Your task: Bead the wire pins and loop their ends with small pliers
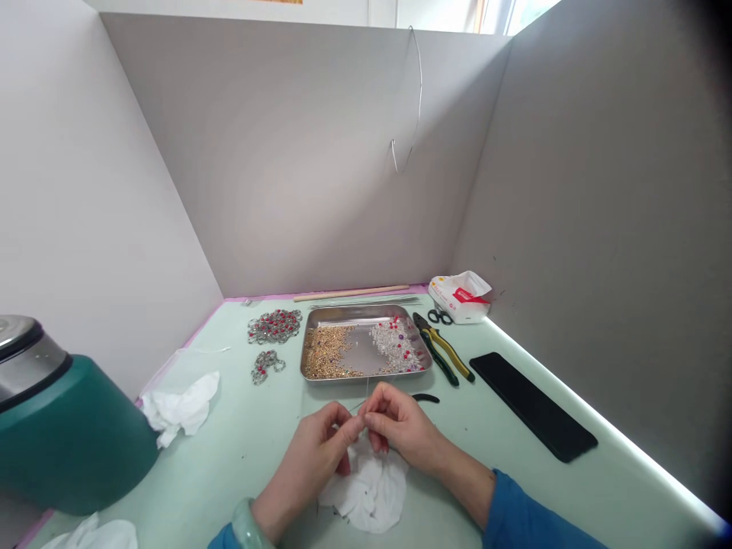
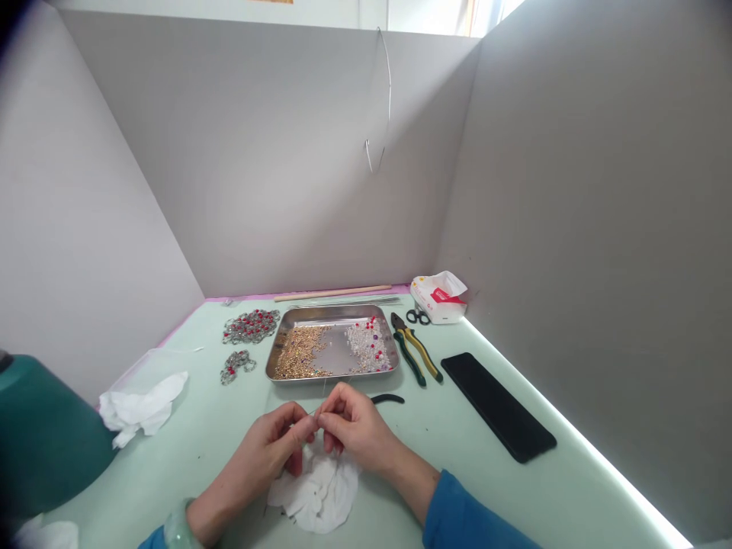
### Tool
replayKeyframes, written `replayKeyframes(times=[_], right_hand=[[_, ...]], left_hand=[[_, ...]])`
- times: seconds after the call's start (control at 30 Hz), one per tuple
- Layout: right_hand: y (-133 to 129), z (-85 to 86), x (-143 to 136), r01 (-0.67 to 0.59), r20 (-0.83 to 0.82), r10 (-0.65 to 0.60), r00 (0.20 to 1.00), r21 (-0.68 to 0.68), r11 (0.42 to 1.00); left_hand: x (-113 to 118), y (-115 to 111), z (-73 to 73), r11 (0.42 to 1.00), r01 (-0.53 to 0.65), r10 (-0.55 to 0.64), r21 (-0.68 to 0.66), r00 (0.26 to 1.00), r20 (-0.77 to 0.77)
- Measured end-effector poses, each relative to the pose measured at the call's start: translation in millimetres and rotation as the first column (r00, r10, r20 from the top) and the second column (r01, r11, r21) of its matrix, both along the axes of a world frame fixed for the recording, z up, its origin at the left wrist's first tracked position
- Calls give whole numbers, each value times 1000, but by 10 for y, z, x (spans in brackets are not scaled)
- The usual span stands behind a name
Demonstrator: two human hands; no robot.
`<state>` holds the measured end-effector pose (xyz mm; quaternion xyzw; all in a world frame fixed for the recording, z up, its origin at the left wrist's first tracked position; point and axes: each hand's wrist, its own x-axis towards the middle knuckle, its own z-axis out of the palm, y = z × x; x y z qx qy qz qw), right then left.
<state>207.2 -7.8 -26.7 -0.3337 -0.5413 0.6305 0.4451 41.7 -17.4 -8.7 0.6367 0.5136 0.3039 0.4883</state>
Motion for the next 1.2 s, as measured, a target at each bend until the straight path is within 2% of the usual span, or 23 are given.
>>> replayKeyframes(times=[0.17,0.37,0.5,0.6,0.9,1.1,1.2], right_hand=[[-47,-38,-68,-134,10,134,991,-49,990],[-80,-49,-107,-199,2,200,980,-90,976],[-83,-44,-95,-166,34,169,985,-79,983],[-91,-31,-108,-115,41,118,992,-69,991],[-50,52,-57,-61,-140,42,989,-130,990],[-52,46,-64,-42,-109,30,994,-111,993],[-48,56,-78,-38,-83,30,996,-103,994]], left_hand=[[1,33,51,999,-36,36,-3,983,183],[22,37,57,996,-32,60,-81,923,380],[5,37,43,997,-46,65,-58,921,383],[6,44,46,994,-103,108,-32,930,352],[-69,49,71,973,-231,219,-16,894,390],[-83,60,54,973,-226,226,-45,897,381],[-69,54,70,980,-168,198,-106,868,456]])
